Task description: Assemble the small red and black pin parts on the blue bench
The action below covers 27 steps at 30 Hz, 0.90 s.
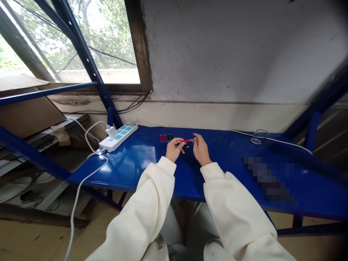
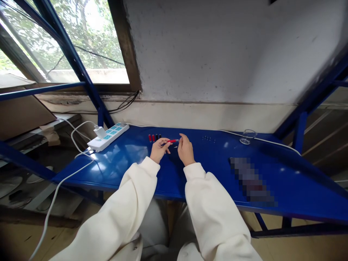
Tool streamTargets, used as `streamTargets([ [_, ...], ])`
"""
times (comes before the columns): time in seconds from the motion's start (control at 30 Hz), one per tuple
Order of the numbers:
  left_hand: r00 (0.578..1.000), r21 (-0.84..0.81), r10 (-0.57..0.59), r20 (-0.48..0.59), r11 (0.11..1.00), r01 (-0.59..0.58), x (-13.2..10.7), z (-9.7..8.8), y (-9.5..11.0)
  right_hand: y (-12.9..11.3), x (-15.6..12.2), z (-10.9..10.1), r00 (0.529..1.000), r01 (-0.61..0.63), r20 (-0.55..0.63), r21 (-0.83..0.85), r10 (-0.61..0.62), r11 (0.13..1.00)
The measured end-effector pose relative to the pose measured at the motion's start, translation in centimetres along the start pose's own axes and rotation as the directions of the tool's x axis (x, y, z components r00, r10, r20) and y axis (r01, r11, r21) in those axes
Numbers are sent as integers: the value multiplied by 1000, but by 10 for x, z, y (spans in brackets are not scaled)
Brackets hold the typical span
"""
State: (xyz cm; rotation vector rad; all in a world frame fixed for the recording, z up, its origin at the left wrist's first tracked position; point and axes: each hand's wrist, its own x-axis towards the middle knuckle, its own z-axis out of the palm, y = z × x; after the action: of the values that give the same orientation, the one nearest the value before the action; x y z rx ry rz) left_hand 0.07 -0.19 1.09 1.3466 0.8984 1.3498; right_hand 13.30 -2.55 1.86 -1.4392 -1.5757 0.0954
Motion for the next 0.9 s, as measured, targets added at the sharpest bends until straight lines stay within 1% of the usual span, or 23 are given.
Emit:
streamTargets([
  [0.07,1000,-4,-5,17,1000,5,-1,0,1,0,-1,0,996,-93,1,43,93,995],
  [0.1,999,0,-7,31,1000,7,-1,0,2,0,-1,0,993,-120,27,40,119,992],
  [0.17,998,8,-15,59,1000,14,-2,0,3,0,-1,1,988,-136,80,16,134,991],
  [0.23,996,13,-31,87,999,30,-4,1,5,0,-2,1,987,-125,104,15,123,992],
  [0.33,992,7,-59,113,998,58,-6,1,9,-1,-2,2,989,-117,92,42,113,992],
  [0.47,988,19,-59,143,998,57,-6,1,8,-1,-3,1,993,-86,85,49,82,995],
  [0.6,994,37,-61,86,998,58,-4,1,4,-3,-3,0,996,-64,72,90,58,994],
  [0.67,996,20,-65,61,998,64,-4,1,5,-4,-3,0,994,-65,89,101,56,993],
  [0.73,994,-11,-80,72,997,81,-5,2,7,-5,-3,1,993,-64,108,101,53,993],
  [0.83,990,-17,-84,116,996,87,-6,2,9,-4,-4,2,993,-57,110,99,46,993],
  [0.9,991,-16,-82,108,996,84,-5,1,9,-4,-4,2,994,-59,103,113,47,992],
])
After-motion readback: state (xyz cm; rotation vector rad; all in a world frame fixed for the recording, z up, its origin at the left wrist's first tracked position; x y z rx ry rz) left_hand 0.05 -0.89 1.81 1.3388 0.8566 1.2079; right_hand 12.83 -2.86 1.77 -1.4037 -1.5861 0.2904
